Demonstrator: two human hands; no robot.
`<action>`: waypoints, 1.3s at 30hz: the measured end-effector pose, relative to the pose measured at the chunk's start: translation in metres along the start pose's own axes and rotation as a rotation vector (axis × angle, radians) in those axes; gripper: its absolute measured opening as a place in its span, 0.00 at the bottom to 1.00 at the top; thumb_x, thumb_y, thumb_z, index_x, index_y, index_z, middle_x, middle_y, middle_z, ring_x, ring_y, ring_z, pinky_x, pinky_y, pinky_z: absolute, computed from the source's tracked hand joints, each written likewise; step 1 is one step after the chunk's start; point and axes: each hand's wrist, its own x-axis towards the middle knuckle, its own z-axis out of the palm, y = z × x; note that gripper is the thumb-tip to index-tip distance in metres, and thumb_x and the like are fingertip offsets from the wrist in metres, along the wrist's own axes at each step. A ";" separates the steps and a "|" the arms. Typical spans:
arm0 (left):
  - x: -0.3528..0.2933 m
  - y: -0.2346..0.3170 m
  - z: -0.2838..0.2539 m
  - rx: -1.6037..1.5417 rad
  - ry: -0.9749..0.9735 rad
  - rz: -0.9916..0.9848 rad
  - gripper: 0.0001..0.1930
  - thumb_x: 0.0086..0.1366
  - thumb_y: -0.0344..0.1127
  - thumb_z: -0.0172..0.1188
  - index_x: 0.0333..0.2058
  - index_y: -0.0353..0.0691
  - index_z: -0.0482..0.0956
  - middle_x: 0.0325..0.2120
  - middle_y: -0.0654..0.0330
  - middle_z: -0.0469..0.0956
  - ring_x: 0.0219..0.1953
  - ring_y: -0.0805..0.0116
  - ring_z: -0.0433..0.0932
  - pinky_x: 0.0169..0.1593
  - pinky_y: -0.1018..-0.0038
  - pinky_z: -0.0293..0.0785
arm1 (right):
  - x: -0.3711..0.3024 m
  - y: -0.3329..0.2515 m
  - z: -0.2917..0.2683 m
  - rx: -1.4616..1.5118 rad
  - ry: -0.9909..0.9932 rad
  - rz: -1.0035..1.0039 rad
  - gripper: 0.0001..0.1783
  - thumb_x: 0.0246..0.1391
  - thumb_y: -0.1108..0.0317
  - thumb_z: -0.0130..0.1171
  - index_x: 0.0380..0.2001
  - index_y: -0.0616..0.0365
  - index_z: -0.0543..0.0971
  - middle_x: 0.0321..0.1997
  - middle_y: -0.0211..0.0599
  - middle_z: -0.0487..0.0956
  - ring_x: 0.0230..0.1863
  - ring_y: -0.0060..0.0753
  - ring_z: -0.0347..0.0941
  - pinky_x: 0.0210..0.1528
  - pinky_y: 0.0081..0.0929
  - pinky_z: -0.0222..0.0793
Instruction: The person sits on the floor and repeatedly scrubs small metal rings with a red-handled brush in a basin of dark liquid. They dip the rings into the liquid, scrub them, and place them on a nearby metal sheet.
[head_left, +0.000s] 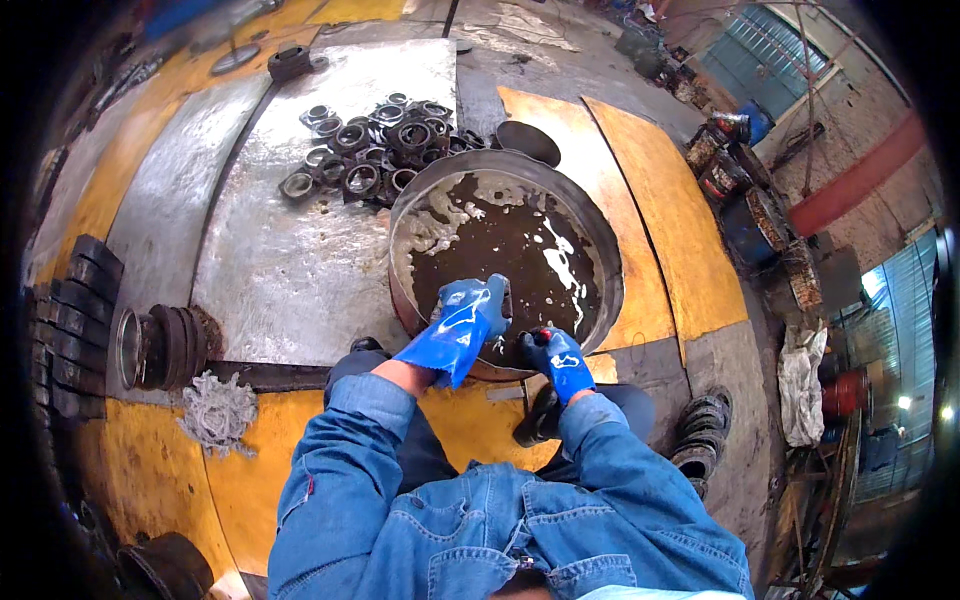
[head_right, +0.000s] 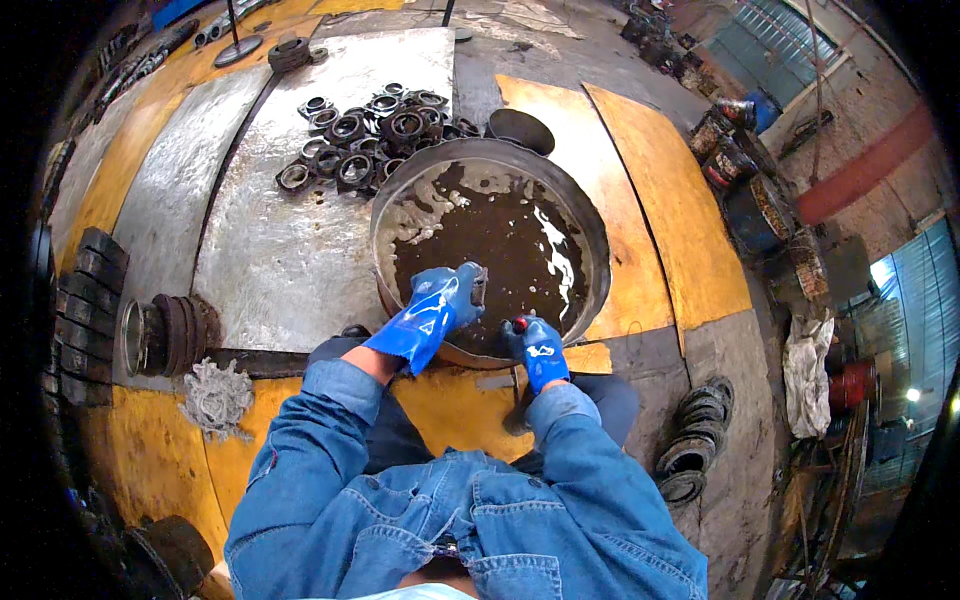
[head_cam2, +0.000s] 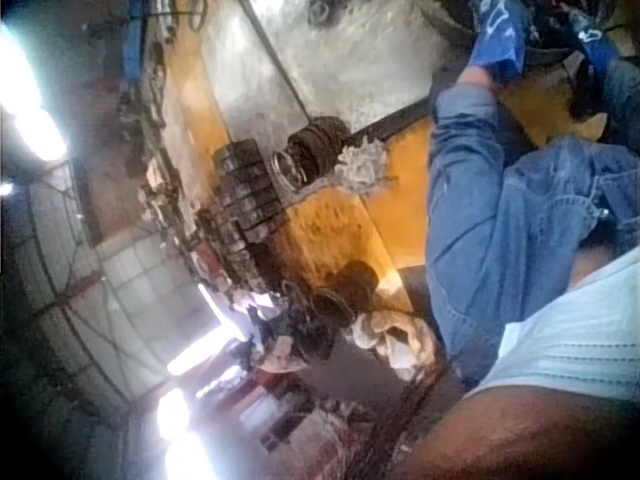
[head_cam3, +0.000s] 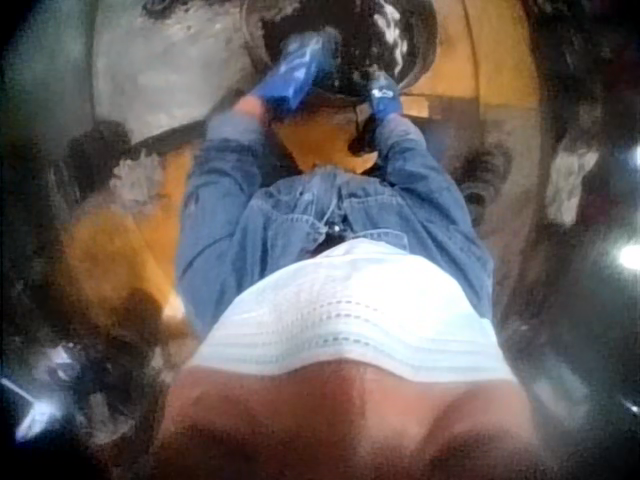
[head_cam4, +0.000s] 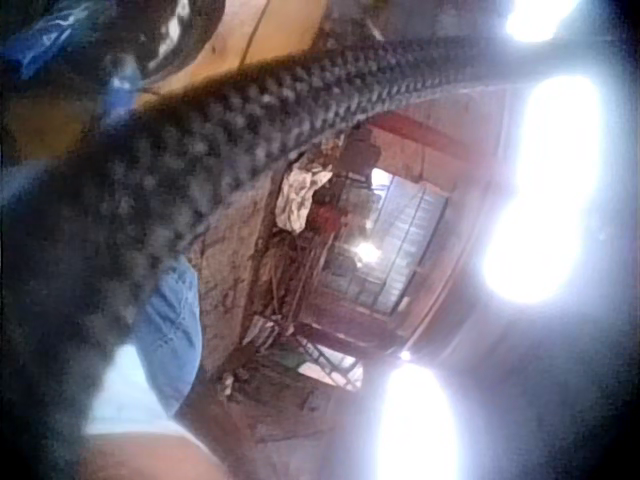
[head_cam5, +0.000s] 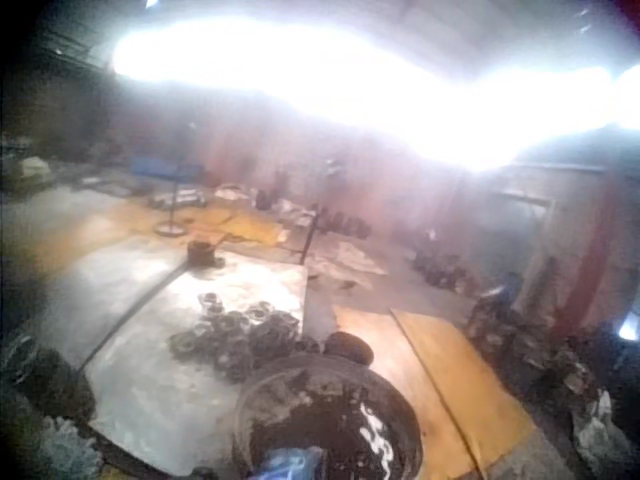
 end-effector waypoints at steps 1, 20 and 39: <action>-0.001 0.000 -0.002 0.026 0.006 -0.003 0.37 0.58 0.56 0.72 0.64 0.52 0.73 0.43 0.48 0.87 0.47 0.44 0.86 0.53 0.49 0.78 | 0.000 0.001 0.001 -0.019 -0.021 0.029 0.20 0.60 0.47 0.64 0.41 0.51 0.89 0.42 0.48 0.87 0.48 0.53 0.84 0.52 0.44 0.79; 0.001 -0.001 0.001 -0.031 0.037 -0.012 0.36 0.58 0.58 0.69 0.63 0.50 0.74 0.43 0.51 0.88 0.46 0.48 0.87 0.51 0.54 0.81 | 0.002 0.011 0.008 -0.007 0.022 0.073 0.21 0.56 0.46 0.67 0.38 0.52 0.89 0.40 0.48 0.87 0.46 0.53 0.84 0.52 0.44 0.79; -0.005 -0.003 -0.005 -0.171 0.032 0.014 0.40 0.58 0.60 0.70 0.65 0.50 0.70 0.49 0.48 0.85 0.52 0.45 0.85 0.57 0.46 0.76 | 0.001 0.017 0.006 0.073 0.044 0.058 0.20 0.58 0.53 0.69 0.42 0.58 0.88 0.38 0.48 0.89 0.42 0.45 0.87 0.47 0.37 0.80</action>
